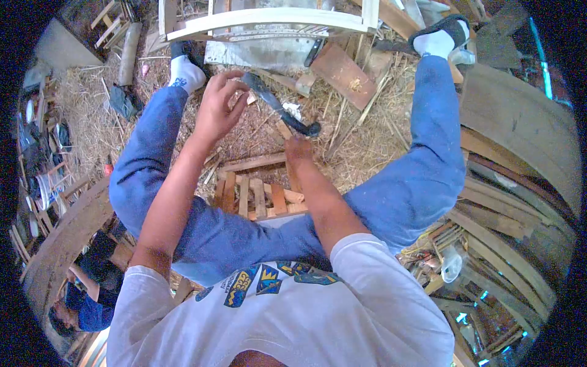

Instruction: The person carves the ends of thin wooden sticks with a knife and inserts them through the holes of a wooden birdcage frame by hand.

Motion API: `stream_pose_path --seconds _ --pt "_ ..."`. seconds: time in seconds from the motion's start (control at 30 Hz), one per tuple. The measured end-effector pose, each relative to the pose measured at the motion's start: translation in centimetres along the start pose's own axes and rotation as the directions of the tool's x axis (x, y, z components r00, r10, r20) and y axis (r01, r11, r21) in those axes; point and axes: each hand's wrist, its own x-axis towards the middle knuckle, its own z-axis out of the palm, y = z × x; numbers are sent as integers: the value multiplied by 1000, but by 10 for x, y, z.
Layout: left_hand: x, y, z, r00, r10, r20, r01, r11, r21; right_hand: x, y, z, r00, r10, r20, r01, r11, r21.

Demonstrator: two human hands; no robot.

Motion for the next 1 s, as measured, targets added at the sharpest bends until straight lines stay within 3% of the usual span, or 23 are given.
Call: stream_pose_path --seconds 0.2,0.3,0.4,0.5,0.6,0.63,0.73,0.93,1.0 --pt "-4 -13 -7 1000 19 -23 -19 1000 -18 2 6 -10 995 -100 23 100 995 5" --pt "4 -8 -17 998 66 -24 -66 997 -34 1 1 -40 988 -138 -74 147 978 149" --pt "14 0 -26 993 113 -20 -114 992 -57 9 -4 -86 995 -95 -41 102 961 256" --pt "26 10 -33 987 158 -20 -159 985 -63 15 -8 -129 994 18 -108 36 876 481" --pt "34 19 -36 978 204 -47 -207 977 -50 19 -9 -160 973 55 -222 87 810 580" --pt "37 22 -39 976 214 -24 -215 974 -64 26 -10 -166 947 59 -317 118 850 513" --pt "45 35 -45 972 236 -7 -236 968 -86 11 -14 -205 921 -23 -390 188 902 390" --pt "58 57 -51 951 270 -153 -284 956 -78 -41 -18 -281 907 25 -420 193 863 467" --pt "57 60 -54 961 234 -147 -245 967 -64 -49 -4 -288 700 -150 -699 462 841 282"
